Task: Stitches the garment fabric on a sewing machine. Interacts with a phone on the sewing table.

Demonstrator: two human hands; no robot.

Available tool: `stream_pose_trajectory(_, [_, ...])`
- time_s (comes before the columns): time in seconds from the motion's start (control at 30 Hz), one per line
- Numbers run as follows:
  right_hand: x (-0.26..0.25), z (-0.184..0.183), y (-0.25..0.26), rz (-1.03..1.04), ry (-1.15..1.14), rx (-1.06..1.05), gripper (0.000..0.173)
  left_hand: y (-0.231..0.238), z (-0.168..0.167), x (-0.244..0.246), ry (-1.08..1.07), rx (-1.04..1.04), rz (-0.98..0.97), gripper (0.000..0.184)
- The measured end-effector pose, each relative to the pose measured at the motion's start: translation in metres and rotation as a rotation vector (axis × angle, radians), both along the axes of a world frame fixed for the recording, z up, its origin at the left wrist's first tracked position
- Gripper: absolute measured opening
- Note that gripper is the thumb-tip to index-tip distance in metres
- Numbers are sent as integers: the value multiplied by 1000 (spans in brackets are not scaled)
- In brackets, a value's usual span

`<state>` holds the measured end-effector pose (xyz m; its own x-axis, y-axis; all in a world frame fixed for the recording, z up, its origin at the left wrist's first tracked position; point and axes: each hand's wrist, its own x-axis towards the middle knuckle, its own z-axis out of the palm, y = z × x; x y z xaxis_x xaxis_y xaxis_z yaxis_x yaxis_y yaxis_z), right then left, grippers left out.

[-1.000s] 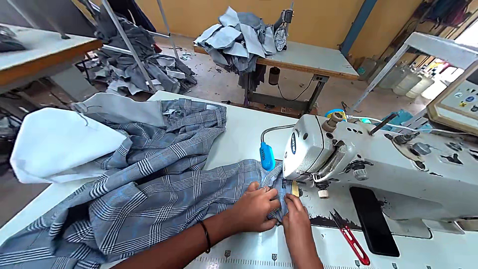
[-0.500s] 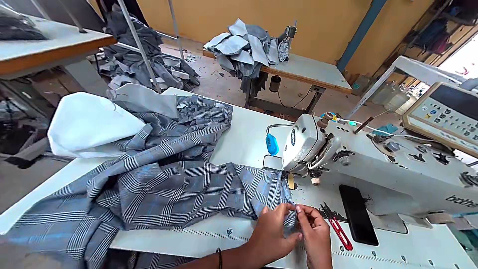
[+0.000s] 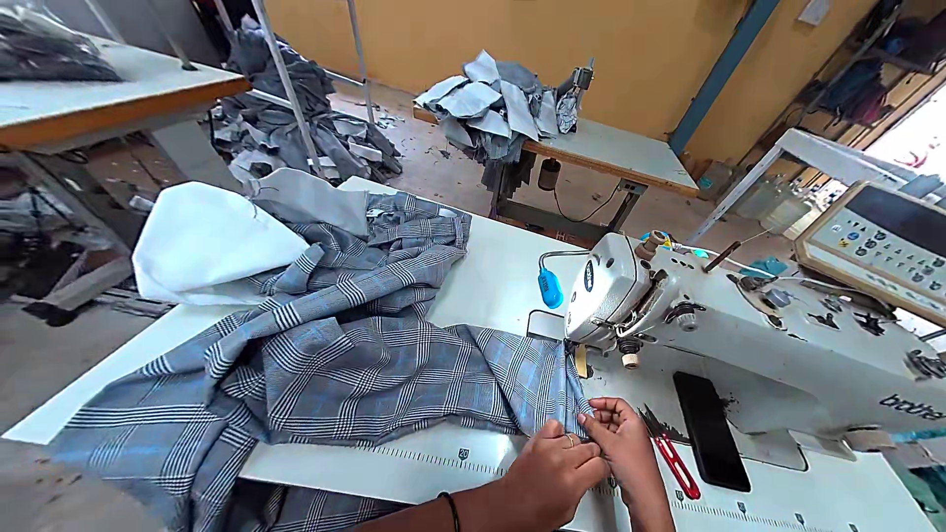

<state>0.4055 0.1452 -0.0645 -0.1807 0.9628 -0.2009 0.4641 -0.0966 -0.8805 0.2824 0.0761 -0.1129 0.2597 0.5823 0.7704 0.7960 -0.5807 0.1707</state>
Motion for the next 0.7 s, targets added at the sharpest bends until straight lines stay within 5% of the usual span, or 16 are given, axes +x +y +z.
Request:
stream_pose_trajectory(0.17, [-2, -5, -4, -43, -69, 144, 29, 12, 12, -28, 202, -304, 149, 30])
stream_pose_trajectory(0.4, [-22, -11, -28, 101, -273, 246, 33, 25, 26, -55, 308, -797, -310, 17])
stream_pose_trajectory(0.57, [-20, -10, -23, 165, -310, 163, 36, 30, 30, -54, 328, -906, -357, 21])
stream_pose_trajectory(0.7, [-18, -19, -28, 221, -255, 293, 34, 26, 23, -57, 292, -818, -364, 20])
